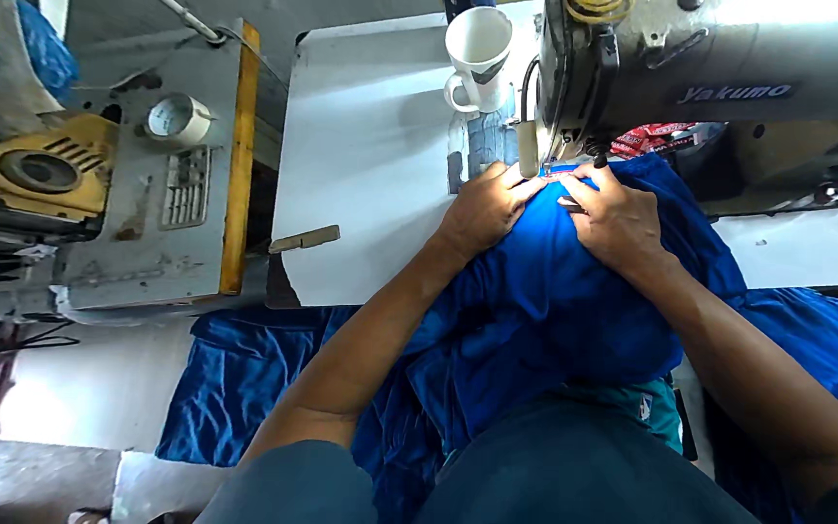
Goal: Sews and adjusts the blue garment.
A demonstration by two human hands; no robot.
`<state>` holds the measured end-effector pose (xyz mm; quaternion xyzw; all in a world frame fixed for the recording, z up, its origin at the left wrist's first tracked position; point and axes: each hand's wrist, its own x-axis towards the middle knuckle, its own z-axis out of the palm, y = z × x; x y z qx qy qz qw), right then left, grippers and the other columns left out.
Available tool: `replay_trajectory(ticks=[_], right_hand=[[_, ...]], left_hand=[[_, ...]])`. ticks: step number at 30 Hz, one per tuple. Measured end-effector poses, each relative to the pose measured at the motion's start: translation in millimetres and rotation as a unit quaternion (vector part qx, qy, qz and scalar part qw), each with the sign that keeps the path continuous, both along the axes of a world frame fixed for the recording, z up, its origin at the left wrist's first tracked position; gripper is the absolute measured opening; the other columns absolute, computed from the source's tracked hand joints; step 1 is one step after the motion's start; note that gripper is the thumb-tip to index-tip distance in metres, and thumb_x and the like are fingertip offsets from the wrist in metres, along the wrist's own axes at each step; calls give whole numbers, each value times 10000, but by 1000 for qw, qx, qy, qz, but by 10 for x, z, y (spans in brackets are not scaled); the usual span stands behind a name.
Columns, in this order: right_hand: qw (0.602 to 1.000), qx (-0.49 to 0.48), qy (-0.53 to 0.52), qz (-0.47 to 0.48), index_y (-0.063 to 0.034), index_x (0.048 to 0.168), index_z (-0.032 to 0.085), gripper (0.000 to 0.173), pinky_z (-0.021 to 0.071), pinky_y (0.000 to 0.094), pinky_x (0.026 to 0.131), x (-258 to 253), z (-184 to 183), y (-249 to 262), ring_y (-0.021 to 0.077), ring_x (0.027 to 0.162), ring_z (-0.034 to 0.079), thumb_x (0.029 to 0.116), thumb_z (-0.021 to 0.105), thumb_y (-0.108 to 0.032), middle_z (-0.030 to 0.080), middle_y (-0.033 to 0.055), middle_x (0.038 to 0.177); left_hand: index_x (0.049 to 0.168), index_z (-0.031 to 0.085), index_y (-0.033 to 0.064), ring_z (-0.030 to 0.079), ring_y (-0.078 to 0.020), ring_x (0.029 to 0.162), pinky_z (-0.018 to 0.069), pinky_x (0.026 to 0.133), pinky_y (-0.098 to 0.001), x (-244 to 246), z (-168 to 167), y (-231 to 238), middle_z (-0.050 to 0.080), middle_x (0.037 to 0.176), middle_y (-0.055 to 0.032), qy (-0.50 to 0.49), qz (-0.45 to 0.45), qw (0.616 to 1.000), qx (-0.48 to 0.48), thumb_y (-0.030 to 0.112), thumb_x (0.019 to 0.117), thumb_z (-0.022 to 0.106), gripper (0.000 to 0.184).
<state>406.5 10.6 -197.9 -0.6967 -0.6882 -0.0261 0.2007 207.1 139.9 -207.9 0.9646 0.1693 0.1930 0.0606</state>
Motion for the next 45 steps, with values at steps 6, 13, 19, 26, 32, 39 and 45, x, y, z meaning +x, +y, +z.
replay_trajectory(ticks=[6,13,19,26,32,39,45], right_hand=[[1000,4,0,2,-181,1297,708,320,547,463,581,6,1,1,271,813,698,1024,561,-258,653,79,1281],[1000,9,-1,2,-190,1308,705,330,537,453,576,2,-8,31,265,801,693,1019,559,-259,653,79,1276],[1000,11,5,-11,-196,1284,721,315,544,457,592,-7,-8,28,263,813,697,1019,569,-270,662,73,1268],[1000,6,1,-18,-201,1286,718,315,541,464,592,-24,-2,22,269,829,699,1009,575,-249,664,71,1263],[1000,13,2,-17,-186,1285,720,312,548,470,597,-32,5,18,279,832,704,1014,582,-258,672,84,1260],[1000,15,2,-11,-206,1289,719,311,548,463,605,-21,4,25,267,845,704,1020,573,-260,672,67,1260],[1000,13,5,-6,-201,1290,718,316,546,467,599,-9,6,23,269,838,705,1011,574,-240,671,70,1267]], left_hand=[[1368,671,204,640,-280,1094,535,887,-397,-2,24,14,677,1288,-68,13,-7,1000,12,141,1044,456,394],[1370,671,245,638,-279,1081,537,876,-393,-28,17,69,680,1270,-69,7,-8,1000,15,152,1051,468,389],[1357,679,261,638,-274,1073,541,856,-397,-13,12,51,681,1256,-57,7,9,1000,14,155,1049,474,385],[1348,689,247,636,-271,1089,533,885,-380,1,-10,23,683,1254,-71,4,17,1000,21,141,1054,464,384],[1335,700,232,638,-282,1098,537,901,-398,-6,6,69,687,1227,-83,-5,-7,1000,6,130,1015,498,392],[1298,724,224,638,-253,1128,539,909,-389,-31,0,79,681,1288,-46,-24,0,1000,-7,137,1000,486,392],[1296,724,228,638,-264,1132,543,910,-397,-34,5,78,668,1283,-77,-24,3,1000,-16,135,994,493,391]])
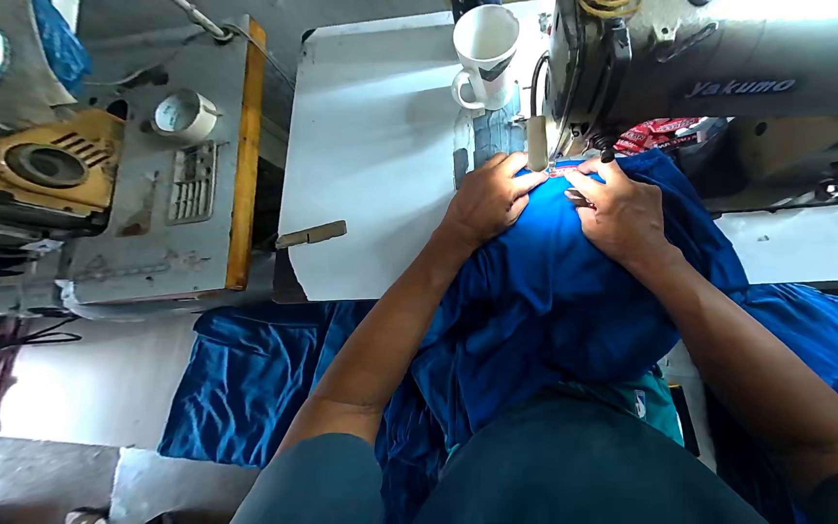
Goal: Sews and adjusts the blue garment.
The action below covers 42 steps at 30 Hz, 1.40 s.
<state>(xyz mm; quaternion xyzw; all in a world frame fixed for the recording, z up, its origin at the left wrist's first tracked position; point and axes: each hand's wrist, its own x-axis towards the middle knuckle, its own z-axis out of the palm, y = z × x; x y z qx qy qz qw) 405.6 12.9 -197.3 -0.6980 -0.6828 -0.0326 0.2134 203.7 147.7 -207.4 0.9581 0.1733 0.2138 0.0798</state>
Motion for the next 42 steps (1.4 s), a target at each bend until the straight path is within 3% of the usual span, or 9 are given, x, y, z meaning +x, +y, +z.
replay_trajectory(ticks=[42], right_hand=[[999,8,-12,30,-221,1276,729,303,558,486,643,152,-2,61,282,865,712,1032,556,-268,673,82,1273]], left_hand=[[1261,746,256,649,-212,1084,558,853,-390,54,6,-8,662,1214,-66,-18,38,999,-25,136,980,507,388]])
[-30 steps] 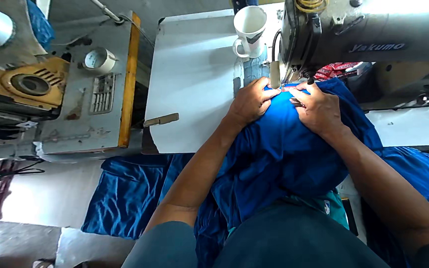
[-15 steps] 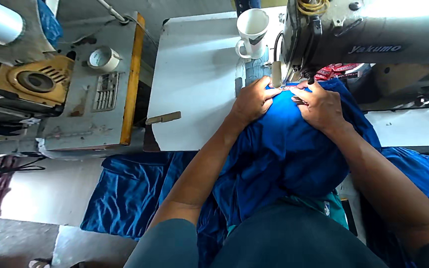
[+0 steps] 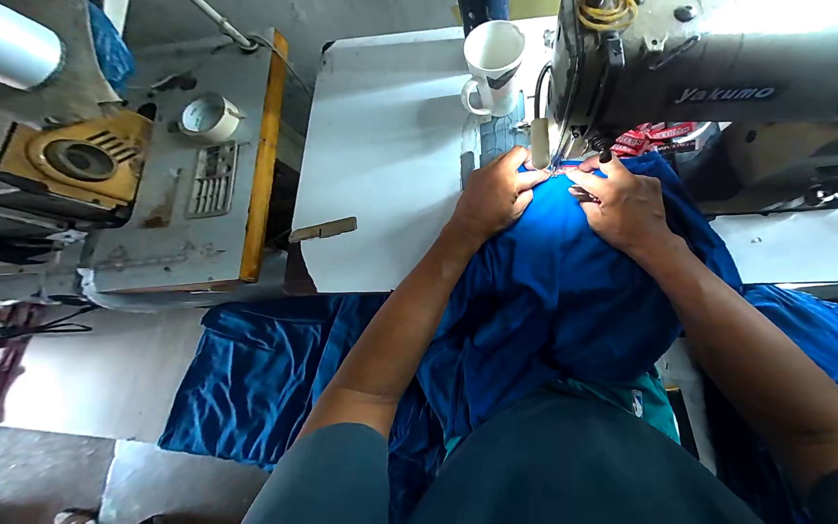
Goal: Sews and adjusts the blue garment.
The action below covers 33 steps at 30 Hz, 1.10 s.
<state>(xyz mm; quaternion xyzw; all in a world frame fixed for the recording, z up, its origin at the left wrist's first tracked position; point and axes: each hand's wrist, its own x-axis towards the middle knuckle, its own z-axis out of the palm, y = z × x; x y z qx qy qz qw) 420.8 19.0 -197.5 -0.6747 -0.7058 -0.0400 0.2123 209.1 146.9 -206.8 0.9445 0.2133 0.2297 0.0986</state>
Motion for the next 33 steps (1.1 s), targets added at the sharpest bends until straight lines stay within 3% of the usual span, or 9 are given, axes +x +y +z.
replay_trajectory(ticks=[33], right_hand=[[1000,-2,12,-5,-238,1283,726,309,545,478,629,-1,-2,8,273,859,704,1028,552,-253,664,81,1270]], left_hand=[[1269,746,266,652,-211,1086,560,852,-401,12,-19,16,661,1238,-65,-2,15,1000,-11,140,981,496,402]])
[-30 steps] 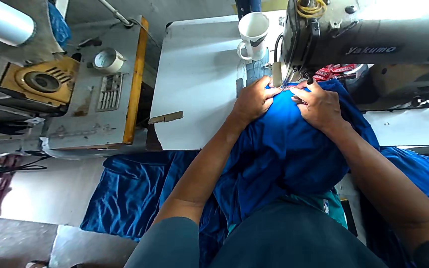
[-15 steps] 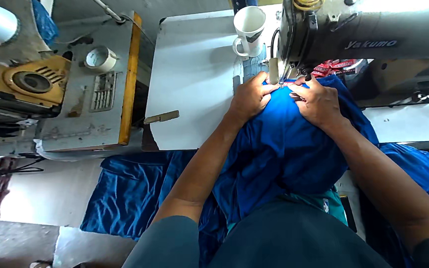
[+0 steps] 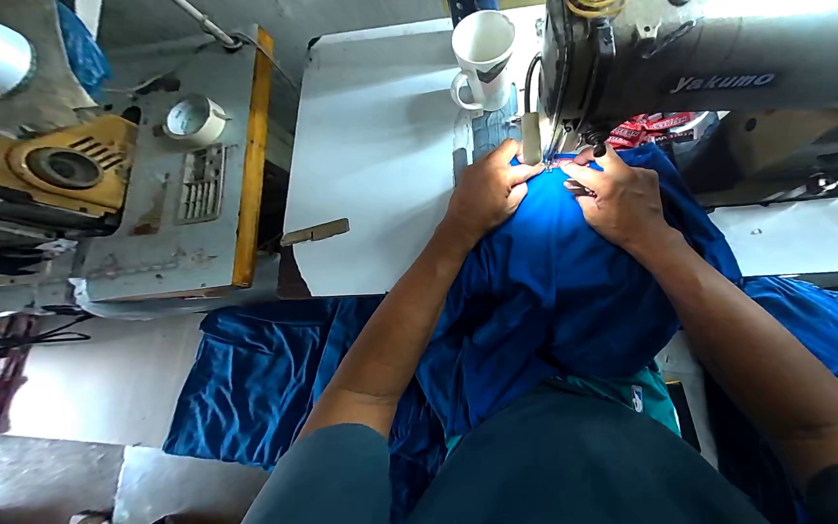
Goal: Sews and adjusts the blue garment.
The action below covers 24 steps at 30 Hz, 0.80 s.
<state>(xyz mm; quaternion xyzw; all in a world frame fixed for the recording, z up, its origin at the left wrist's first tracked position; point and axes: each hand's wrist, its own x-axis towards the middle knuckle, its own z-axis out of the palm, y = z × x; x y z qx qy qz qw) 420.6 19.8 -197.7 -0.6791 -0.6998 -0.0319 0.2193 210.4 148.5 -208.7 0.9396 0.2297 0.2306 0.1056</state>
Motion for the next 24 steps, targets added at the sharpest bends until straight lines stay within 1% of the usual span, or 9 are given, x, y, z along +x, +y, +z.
replay_trajectory(ticks=[2,8,11,16,20,24], right_hand=[[1000,-3,5,1,-231,1279,728,306,548,492,633,-5,18,-3,282,861,706,1029,555,-258,667,85,1273],[1000,-3,-5,7,-236,1305,710,314,553,480,634,6,-6,-12,280,864,706,1035,552,-254,656,80,1302],[1000,3,-3,5,-233,1297,715,310,550,479,629,0,3,-13,276,852,706,1032,556,-244,660,76,1299],[1000,-1,-3,3,-240,1298,716,314,547,481,627,-1,-1,-23,277,854,708,1028,555,-246,650,80,1325],[1000,-2,-5,-1,-245,1296,718,310,554,484,639,-7,-1,-10,276,865,710,1032,556,-258,652,75,1325],[1000,-3,-3,-3,-248,1301,716,314,550,483,632,-4,-1,-14,272,861,708,1031,556,-261,649,72,1333]], left_hand=[[1271,743,273,654,-220,1088,562,844,-414,-1,4,-3,661,1237,-67,-2,2,1000,-3,145,984,498,399],[1280,738,277,648,-204,1095,556,859,-397,-2,-13,2,658,1236,-57,2,5,1000,-3,149,990,491,402],[1269,744,281,647,-197,1084,554,854,-384,0,-7,1,659,1223,-53,-4,8,1000,-2,148,988,497,396],[1285,734,292,645,-193,1101,555,860,-388,-2,-10,-10,656,1247,-48,1,11,1000,-5,154,991,490,406],[1272,742,303,645,-188,1075,551,844,-377,-4,-6,-4,658,1216,-45,-7,9,1000,-2,149,985,499,407],[1278,739,289,647,-195,1077,553,844,-390,0,-5,-4,657,1224,-53,-4,9,1000,-3,149,987,493,405]])
